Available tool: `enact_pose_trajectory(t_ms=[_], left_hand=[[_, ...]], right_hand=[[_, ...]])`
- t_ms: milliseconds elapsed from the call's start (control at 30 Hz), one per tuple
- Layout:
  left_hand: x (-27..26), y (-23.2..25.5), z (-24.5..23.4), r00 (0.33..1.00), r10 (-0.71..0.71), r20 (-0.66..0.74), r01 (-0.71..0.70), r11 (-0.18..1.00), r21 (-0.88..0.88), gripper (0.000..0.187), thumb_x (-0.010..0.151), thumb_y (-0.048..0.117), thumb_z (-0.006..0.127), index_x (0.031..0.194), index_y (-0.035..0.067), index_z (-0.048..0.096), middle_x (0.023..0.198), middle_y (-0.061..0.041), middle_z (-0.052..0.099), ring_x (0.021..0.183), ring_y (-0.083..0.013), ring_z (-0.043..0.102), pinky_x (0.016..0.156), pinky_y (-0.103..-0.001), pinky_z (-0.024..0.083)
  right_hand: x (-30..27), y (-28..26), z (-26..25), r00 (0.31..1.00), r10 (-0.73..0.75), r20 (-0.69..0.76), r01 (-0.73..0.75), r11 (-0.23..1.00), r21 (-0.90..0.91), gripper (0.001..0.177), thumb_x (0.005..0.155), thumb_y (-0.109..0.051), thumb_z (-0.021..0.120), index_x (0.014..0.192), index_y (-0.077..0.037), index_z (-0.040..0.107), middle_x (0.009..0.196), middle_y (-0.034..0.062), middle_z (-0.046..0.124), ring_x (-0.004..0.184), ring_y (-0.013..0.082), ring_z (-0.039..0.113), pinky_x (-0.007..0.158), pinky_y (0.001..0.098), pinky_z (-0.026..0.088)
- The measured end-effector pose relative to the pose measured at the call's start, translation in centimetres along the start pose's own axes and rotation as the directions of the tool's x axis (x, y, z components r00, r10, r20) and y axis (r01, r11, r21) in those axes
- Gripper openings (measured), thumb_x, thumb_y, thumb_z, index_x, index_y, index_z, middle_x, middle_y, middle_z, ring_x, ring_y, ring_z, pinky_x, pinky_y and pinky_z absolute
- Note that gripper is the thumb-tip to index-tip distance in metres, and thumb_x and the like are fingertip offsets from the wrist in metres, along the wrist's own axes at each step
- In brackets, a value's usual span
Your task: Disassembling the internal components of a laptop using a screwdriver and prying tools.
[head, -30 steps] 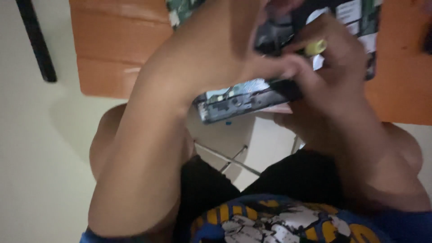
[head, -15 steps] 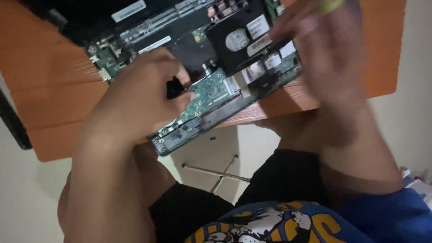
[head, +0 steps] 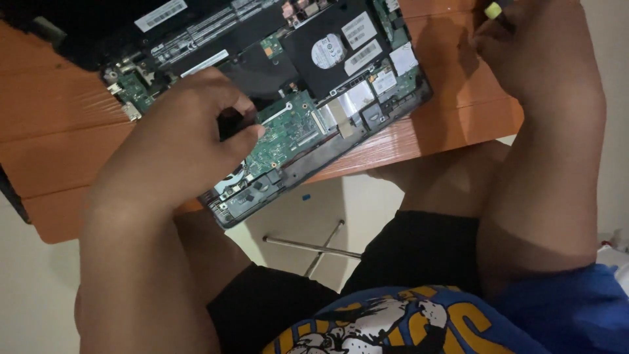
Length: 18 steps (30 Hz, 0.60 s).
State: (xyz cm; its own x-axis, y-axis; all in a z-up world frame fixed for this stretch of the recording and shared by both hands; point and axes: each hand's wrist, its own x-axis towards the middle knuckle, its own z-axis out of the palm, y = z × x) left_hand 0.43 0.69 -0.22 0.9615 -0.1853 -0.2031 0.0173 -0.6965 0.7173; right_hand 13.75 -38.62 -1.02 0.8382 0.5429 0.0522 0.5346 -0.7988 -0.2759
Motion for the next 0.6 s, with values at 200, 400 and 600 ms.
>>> enact_pose_trajectory(t_ms=[200, 400, 600], left_hand=[[-0.3, -1.7, 0.6, 0.980, 0.176, -0.090, -0.181, 0.982, -0.059, 0.012, 0.084, 0.005, 0.075, 0.091, -0.002, 0.069, 0.099, -0.013, 0.065, 0.080, -0.0294, 0.063, 0.072, -0.040, 0.051], [-0.3, -3.5, 2.1, 0.946, 0.259, -0.193, -0.251, 0.966, 0.066, 0.016, 0.081, 0.011, 0.080, 0.091, 0.001, 0.073, 0.098, -0.013, 0.066, 0.082, -0.0339, 0.065, 0.072, -0.044, 0.052], [-0.1, -3.9, 2.9, 0.926, 0.260, -0.273, -0.247, 0.966, 0.081, 0.019, 0.080, 0.015, 0.082, 0.090, 0.002, 0.074, 0.095, -0.013, 0.066, 0.080, -0.0336, 0.065, 0.070, -0.043, 0.053]], right_hand=[[-0.3, 3.1, 2.2, 0.932, 0.319, 0.173, -0.257, 0.917, -0.305, 0.027, 0.118, -0.023, 0.083, 0.092, -0.014, 0.080, 0.073, 0.0055, 0.063, 0.059, 0.0223, 0.055, 0.065, 0.0407, 0.049], [-2.8, 28.3, 14.4, 0.956, 0.169, 0.240, -0.284, 0.737, 0.613, 0.020, 0.129, 0.008, 0.065, 0.124, -0.005, 0.049, 0.124, 0.0060, 0.060, 0.114, 0.0138, 0.063, 0.101, 0.0248, 0.057], [-1.6, 29.3, 14.3, 0.911, 0.121, 0.393, -0.360, 0.698, 0.620, 0.041, 0.123, 0.001, 0.049, 0.163, -0.002, 0.047, 0.139, 0.0133, 0.058, 0.114, 0.0231, 0.062, 0.094, 0.0308, 0.055]])
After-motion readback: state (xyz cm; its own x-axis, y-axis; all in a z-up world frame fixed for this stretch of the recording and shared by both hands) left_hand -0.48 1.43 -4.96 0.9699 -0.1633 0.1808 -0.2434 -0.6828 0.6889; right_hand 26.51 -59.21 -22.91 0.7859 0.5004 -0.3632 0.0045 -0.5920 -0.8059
